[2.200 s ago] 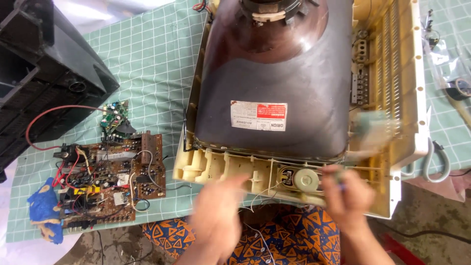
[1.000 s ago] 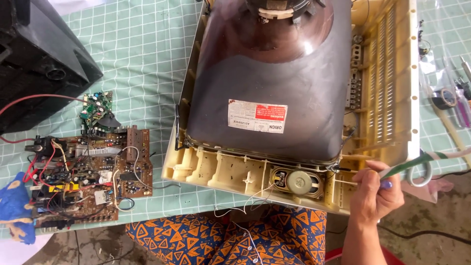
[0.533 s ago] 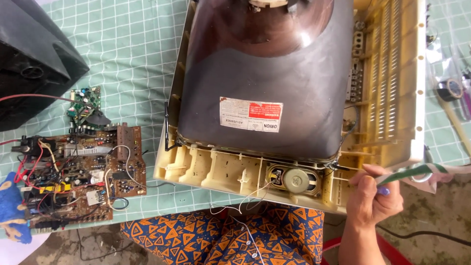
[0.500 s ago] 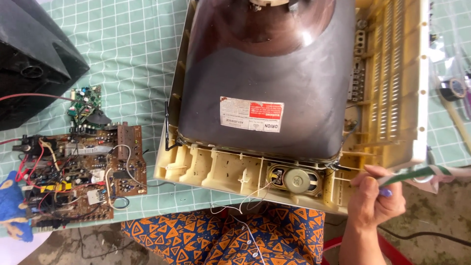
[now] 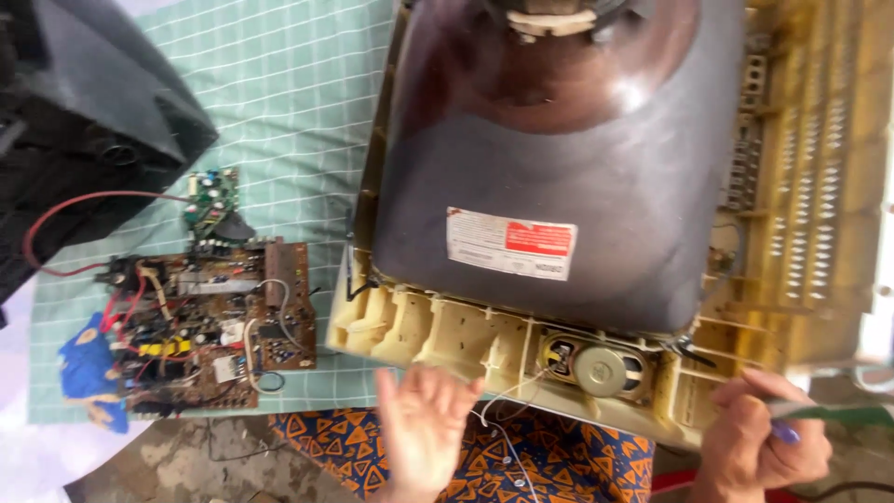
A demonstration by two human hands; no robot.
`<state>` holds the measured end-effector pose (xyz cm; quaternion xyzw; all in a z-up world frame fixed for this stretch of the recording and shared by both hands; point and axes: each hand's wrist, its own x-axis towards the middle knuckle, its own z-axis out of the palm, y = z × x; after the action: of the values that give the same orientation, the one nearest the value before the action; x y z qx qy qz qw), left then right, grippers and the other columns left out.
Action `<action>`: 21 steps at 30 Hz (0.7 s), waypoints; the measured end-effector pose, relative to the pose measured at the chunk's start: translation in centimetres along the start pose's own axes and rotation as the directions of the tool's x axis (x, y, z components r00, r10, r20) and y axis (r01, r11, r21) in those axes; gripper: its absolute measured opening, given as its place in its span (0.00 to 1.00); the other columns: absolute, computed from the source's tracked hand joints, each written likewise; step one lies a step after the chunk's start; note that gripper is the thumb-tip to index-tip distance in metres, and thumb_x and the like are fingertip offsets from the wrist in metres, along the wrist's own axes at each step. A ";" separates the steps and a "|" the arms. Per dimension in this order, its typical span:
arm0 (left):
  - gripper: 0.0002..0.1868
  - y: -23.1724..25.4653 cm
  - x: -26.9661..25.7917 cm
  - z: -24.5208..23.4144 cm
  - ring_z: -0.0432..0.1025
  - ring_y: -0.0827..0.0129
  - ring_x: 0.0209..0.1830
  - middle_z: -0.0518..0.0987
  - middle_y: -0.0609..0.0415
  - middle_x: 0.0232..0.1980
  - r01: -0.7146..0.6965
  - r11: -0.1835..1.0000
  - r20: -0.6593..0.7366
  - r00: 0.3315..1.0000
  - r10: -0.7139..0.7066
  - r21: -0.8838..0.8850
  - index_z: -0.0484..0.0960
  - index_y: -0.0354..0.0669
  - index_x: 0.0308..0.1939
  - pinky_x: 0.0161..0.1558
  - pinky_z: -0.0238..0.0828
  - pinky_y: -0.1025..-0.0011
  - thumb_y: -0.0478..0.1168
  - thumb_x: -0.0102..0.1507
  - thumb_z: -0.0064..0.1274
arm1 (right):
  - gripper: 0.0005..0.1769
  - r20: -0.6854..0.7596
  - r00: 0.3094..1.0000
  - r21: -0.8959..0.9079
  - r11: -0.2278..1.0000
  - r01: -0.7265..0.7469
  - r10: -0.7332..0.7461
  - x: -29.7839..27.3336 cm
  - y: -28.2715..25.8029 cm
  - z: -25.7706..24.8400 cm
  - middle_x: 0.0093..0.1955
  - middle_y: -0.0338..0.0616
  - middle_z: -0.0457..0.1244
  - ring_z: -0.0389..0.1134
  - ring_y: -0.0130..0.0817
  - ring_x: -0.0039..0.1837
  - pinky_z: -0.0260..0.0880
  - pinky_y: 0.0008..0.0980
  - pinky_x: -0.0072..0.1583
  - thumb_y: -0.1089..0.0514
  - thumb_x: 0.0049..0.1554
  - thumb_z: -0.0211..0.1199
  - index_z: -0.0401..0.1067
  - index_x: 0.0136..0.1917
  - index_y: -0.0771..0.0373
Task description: The person cleans the interior plastic housing of a disassembled CRT television using a toothbrush. They scrub various compartments and crevices around the large glass tube and speaker area, then briefly handle a wire near the tube's neck.
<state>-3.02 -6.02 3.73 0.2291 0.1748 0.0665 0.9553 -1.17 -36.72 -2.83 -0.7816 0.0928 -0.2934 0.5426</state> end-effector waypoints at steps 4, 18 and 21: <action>0.26 -0.5 0.9 0.0 0.67 0.68 0.23 0.68 0.56 0.23 0.106 0.994 -0.009 0.994 -0.106 0.035 0.69 0.46 0.30 0.49 0.71 0.54 0.60 0.72 0.32 | 0.16 0.028 0.996 0.002 0.997 -0.083 0.083 -0.3 -1.3 0.0 0.38 0.51 0.61 0.56 0.33 0.37 0.58 0.27 0.47 0.58 0.73 0.51 0.67 0.62 0.77; 0.28 -2.7 0.5 0.7 0.73 0.65 0.32 0.75 0.51 0.32 -0.035 0.972 0.140 0.990 0.002 0.231 0.72 0.41 0.38 0.41 0.77 0.59 0.60 0.71 0.29 | 0.21 0.100 0.993 -0.131 0.990 -0.049 0.062 0.0 -1.7 0.4 0.41 0.56 0.62 0.60 0.39 0.40 0.60 0.31 0.49 0.56 0.77 0.51 0.66 0.64 0.82; 0.07 -4.6 -0.5 2.0 0.64 0.65 0.29 0.67 0.53 0.28 -0.074 0.904 0.285 0.957 -0.053 0.420 0.67 0.43 0.27 0.54 0.73 0.54 0.35 0.61 0.37 | 0.12 0.004 1.000 -0.065 0.998 -0.011 0.011 0.8 -1.3 1.3 0.38 0.58 0.62 0.62 0.42 0.39 0.63 0.33 0.48 0.73 0.68 0.49 0.69 0.59 0.84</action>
<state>-2.52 -11.00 3.40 0.4404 0.0422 -0.0024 0.8968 -0.03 -35.56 -1.67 -0.7989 0.1053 -0.2856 0.5188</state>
